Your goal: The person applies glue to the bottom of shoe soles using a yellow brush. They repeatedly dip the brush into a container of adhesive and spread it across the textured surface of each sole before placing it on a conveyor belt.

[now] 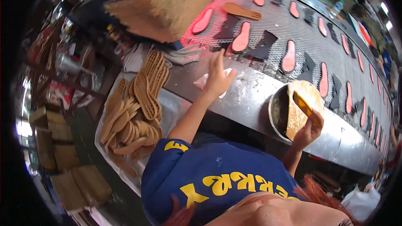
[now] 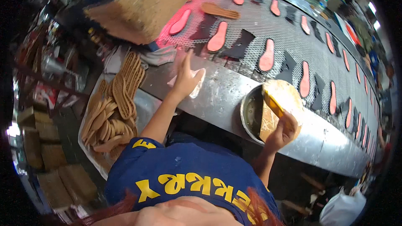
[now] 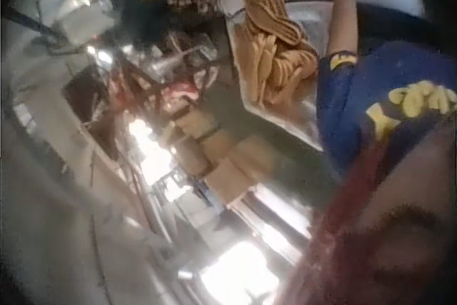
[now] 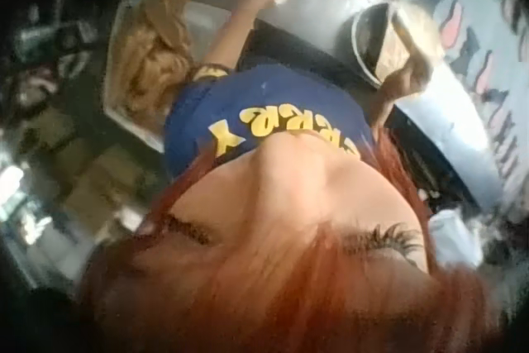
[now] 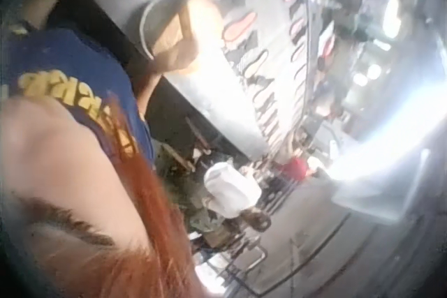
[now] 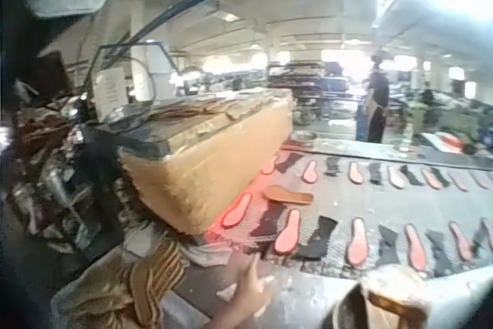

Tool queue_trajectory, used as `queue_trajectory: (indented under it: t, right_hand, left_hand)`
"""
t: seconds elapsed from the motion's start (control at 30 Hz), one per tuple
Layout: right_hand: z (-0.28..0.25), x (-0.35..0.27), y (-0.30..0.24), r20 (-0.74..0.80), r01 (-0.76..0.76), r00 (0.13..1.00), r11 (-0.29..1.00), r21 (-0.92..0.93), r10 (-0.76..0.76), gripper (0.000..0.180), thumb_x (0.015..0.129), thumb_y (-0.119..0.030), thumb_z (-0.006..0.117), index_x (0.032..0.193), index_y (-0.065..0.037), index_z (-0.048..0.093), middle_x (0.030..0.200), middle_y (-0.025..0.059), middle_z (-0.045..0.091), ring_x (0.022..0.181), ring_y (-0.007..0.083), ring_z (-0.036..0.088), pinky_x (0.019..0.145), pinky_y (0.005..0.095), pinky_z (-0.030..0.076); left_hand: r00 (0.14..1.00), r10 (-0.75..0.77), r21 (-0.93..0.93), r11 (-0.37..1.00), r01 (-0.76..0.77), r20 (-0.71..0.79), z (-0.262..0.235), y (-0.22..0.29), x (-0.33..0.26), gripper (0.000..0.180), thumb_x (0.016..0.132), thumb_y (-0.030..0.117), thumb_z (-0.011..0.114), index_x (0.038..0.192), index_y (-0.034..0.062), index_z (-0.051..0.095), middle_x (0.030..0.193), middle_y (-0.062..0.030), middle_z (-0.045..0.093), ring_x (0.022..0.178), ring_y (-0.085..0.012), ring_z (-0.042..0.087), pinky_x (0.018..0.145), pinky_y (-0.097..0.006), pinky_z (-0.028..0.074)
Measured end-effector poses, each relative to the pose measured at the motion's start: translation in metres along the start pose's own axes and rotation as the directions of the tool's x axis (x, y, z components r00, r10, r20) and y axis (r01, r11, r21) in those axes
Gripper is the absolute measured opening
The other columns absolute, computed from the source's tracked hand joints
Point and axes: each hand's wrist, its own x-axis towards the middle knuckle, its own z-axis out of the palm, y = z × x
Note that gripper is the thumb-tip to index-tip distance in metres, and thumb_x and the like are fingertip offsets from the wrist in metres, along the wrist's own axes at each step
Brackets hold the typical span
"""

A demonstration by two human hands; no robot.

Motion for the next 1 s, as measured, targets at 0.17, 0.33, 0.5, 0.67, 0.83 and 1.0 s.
queue_trajectory:
  t: [0.17,0.33,0.5,0.67,0.83,1.0]
  right_hand:
    - [-0.028,-0.015,0.023,0.120,-0.077,0.984,0.930,-0.359,0.128,0.018,0.094,0.002,0.053,0.110,0.003,0.061,0.107,0.0105,0.064,0.099,0.0171,0.061,0.088,0.0289,0.047]
    - [-0.010,-0.019,0.010,0.298,0.166,0.955,0.830,-0.532,-0.001,0.016,0.092,0.002,0.056,0.106,0.000,0.064,0.095,0.0100,0.060,0.088,0.0199,0.060,0.081,0.0300,0.049]
    - [-0.006,-0.019,0.011,0.321,0.200,0.947,0.828,-0.524,-0.025,0.016,0.087,0.004,0.060,0.101,-0.002,0.065,0.088,0.0097,0.058,0.083,0.0239,0.059,0.073,0.0336,0.047]
    - [-0.001,-0.020,0.007,0.520,0.450,0.852,0.595,-0.666,-0.062,0.018,0.081,0.000,0.064,0.097,-0.009,0.068,0.082,0.0085,0.059,0.088,0.0282,0.056,0.083,0.0416,0.040]
    - [0.011,-0.027,-0.010,0.579,0.506,0.815,0.461,-0.729,0.021,0.015,0.079,-0.008,0.065,0.094,-0.011,0.068,0.085,0.0057,0.060,0.102,0.0265,0.054,0.106,0.0480,0.029]
    - [-0.002,-0.026,-0.012,0.515,0.389,0.857,0.635,-0.667,0.016,0.019,0.077,-0.001,0.064,0.095,-0.007,0.067,0.086,0.0105,0.059,0.097,0.0272,0.056,0.109,0.0500,0.026]
  left_hand:
    - [0.856,-0.372,0.752,0.427,0.502,-0.360,-0.113,-0.021,-0.048,0.086,0.082,0.036,0.065,0.146,-0.0022,0.024,0.143,-0.0353,0.028,0.138,-0.0475,0.020,0.115,-0.052,0.008]
    - [0.635,-0.644,0.822,0.016,0.569,-0.427,-0.168,-0.067,-0.099,0.087,0.086,0.047,0.057,0.144,-0.0086,0.023,0.136,-0.0391,0.039,0.137,-0.0465,0.026,0.115,-0.052,0.003]
    - [0.519,-0.745,0.713,0.084,0.696,-0.419,-0.179,-0.055,-0.081,0.079,0.084,0.046,0.060,0.138,-0.0074,0.036,0.129,-0.0342,0.049,0.129,-0.0433,0.039,0.111,-0.053,0.015]
    - [0.607,-0.650,0.495,0.381,0.781,-0.457,-0.184,-0.055,-0.081,0.071,0.066,0.034,0.080,0.120,0.0014,0.048,0.111,-0.0269,0.057,0.105,-0.0412,0.055,0.094,-0.053,0.038]
    - [0.705,-0.554,0.268,0.668,0.694,-0.443,-0.158,-0.037,-0.086,0.081,0.057,0.019,0.082,0.125,0.0005,0.042,0.105,-0.0227,0.058,0.100,-0.0386,0.057,0.087,-0.049,0.045]
    - [0.708,-0.626,-0.433,0.765,0.477,-0.326,-0.135,-0.034,-0.085,0.077,0.072,0.015,0.080,0.132,-0.0058,0.037,0.114,-0.0181,0.060,0.099,-0.0286,0.063,0.086,-0.038,0.051]
